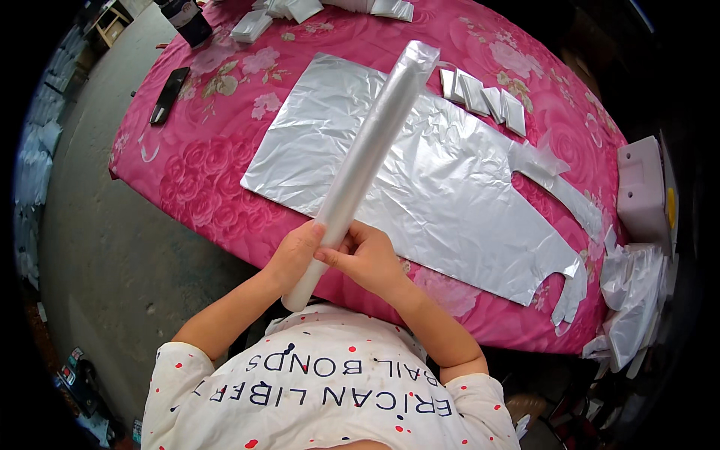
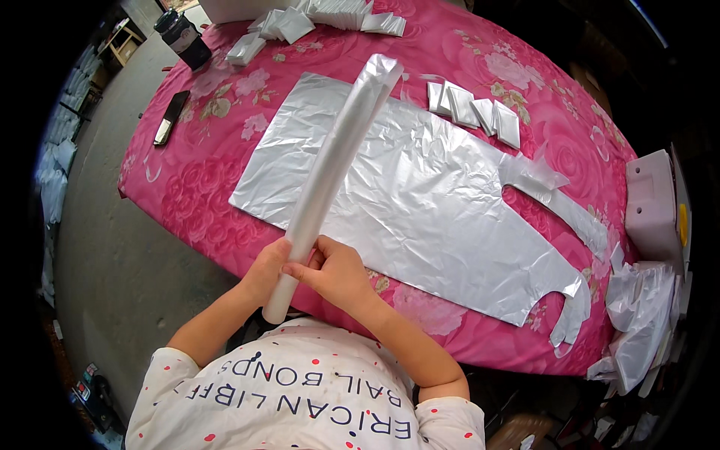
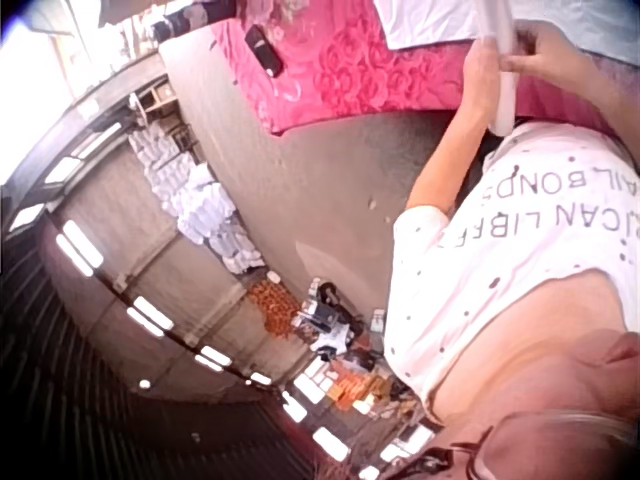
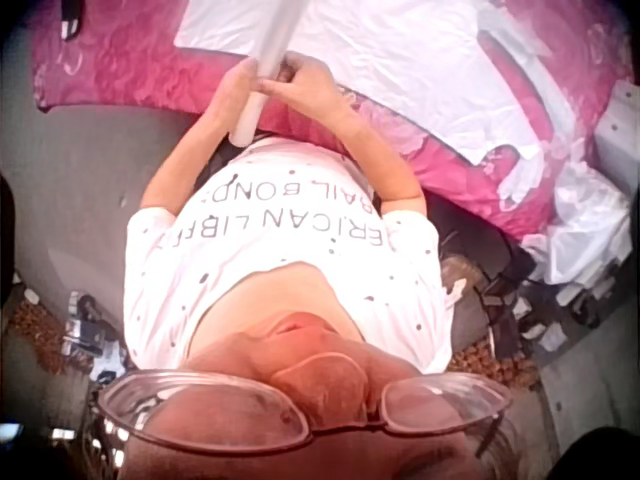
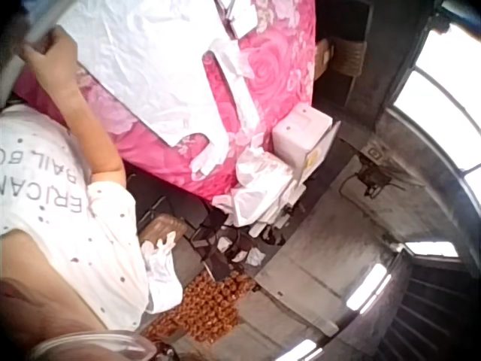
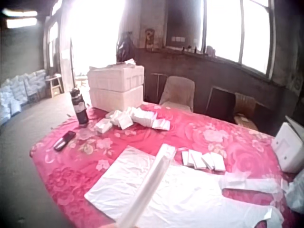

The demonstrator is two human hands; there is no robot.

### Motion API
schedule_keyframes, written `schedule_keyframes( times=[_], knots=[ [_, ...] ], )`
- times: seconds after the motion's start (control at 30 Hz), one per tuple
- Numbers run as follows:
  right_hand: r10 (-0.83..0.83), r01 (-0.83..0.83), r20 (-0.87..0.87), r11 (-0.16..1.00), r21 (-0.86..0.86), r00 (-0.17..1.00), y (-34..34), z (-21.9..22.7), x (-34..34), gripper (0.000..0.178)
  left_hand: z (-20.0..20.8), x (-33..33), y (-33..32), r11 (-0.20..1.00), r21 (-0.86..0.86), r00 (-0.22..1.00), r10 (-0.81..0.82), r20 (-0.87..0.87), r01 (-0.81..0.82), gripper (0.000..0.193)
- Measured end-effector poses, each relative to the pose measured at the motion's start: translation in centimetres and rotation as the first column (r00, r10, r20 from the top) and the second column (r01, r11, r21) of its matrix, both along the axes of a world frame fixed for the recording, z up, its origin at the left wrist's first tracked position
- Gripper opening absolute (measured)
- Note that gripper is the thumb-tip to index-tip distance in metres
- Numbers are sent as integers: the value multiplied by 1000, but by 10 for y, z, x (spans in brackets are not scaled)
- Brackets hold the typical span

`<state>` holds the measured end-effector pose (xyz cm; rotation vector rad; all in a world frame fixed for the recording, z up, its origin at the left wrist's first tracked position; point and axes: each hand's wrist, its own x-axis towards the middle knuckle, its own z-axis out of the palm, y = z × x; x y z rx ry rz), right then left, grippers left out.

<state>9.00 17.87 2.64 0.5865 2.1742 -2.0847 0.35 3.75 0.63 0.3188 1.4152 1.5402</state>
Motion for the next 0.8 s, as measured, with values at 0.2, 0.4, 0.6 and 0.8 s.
schedule_keyframes(
  times=[0.2,0.4,0.6,0.8],
  knots=[
    [-61,62,-4,996,65,998,39,-15,11,54,12,-2,-33,881,-420,972,-235,7,216,35],
    [-440,442,53,875,-199,896,127,-35,14,50,14,2,-69,756,-582,934,-357,15,299,31],
    [-155,175,208,981,-82,966,132,-25,-7,33,13,3,-79,746,-587,910,-412,-36,314,33],
    [1,14,195,997,-77,981,138,-25,-10,21,4,5,-84,752,-542,904,-426,34,375,37]
  ],
)
